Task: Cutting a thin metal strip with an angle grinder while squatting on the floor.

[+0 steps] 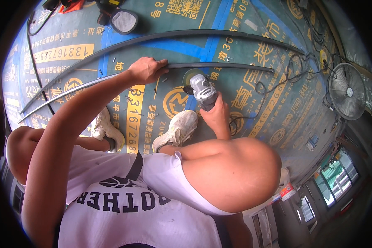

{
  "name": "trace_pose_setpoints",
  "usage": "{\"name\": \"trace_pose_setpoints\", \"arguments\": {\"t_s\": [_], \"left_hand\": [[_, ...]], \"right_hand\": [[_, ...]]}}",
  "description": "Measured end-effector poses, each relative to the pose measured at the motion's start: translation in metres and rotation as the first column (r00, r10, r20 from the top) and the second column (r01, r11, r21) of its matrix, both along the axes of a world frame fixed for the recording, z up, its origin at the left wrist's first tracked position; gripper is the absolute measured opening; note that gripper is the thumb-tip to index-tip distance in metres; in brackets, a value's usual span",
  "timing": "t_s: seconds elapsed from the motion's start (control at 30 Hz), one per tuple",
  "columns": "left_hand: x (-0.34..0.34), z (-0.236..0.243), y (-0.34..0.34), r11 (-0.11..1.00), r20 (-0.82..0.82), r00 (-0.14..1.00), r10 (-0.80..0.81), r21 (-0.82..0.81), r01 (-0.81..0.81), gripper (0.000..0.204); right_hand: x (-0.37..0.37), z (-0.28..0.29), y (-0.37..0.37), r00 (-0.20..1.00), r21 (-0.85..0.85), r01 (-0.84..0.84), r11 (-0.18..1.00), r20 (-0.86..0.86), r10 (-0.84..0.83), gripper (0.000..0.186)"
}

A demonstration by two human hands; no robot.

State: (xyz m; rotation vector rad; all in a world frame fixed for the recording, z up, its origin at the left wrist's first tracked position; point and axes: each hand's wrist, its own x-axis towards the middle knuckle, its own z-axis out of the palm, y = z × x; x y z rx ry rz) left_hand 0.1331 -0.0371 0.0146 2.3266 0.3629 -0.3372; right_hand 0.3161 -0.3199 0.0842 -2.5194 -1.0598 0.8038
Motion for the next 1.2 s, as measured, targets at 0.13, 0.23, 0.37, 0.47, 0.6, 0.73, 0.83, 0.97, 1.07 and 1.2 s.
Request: {"name": "trace_pose_setpoints", "arguments": {"t_s": [0.13, 0.23, 0.37, 0.47, 0.6, 0.73, 0.83, 0.97, 1.07, 1.2], "left_hand": [[0.001, 0.001, -0.005, 1.000, -0.026, 1.000, -0.011, 0.028, 0.012, 0.026], [0.000, 0.000, -0.010, 0.998, -0.073, 0.997, -0.007, 0.069, 0.012, 0.026], [-0.001, -0.001, -0.011, 0.996, -0.097, 0.995, 0.001, 0.086, 0.007, 0.026], [-0.002, -0.001, -0.012, 0.996, -0.072, 0.997, -0.002, 0.086, 0.009, 0.026], [-0.002, -0.002, -0.011, 0.995, -0.070, 0.997, -0.017, 0.098, 0.024, 0.026], [-0.002, 0.000, -0.012, 0.995, -0.077, 0.997, -0.022, 0.095, 0.029, 0.026], [-0.002, 0.000, -0.012, 0.995, -0.061, 0.998, -0.019, 0.098, 0.025, 0.026], [-0.005, -0.001, -0.012, 0.995, -0.028, 0.999, -0.015, 0.096, 0.018, 0.027], [-0.005, -0.002, -0.011, 0.996, -0.015, 1.000, -0.005, 0.090, 0.007, 0.026], [0.000, 0.005, -0.010, 0.997, -0.087, 0.996, -0.014, 0.079, 0.021, 0.026]], "right_hand": [[0.020, 0.006, -0.020, 0.817, 0.066, 0.211, 0.975, -0.560, -0.139, 0.046], [0.027, 0.009, -0.024, 0.420, -0.152, 0.355, 0.922, -0.856, -0.303, 0.042], [0.029, -0.001, -0.024, 0.247, -0.167, 0.429, 0.888, -0.924, -0.293, 0.044], [0.029, -0.007, -0.024, 0.232, -0.163, 0.434, 0.886, -0.930, -0.284, 0.047], [0.032, -0.009, -0.020, 0.226, -0.183, 0.430, 0.884, -0.926, -0.301, 0.049], [0.030, -0.001, -0.013, 0.219, -0.194, 0.465, 0.864, -0.920, -0.325, 0.034], [0.031, -0.001, -0.010, 0.212, -0.193, 0.469, 0.862, -0.923, -0.322, 0.035], [0.030, -0.001, -0.004, 0.201, -0.180, 0.473, 0.863, -0.931, -0.304, 0.037], [0.029, 0.004, -0.010, 0.198, -0.175, 0.472, 0.864, -0.934, -0.298, 0.038], [0.028, 0.000, -0.015, 0.192, -0.181, 0.446, 0.876, -0.937, -0.291, 0.043]]}}
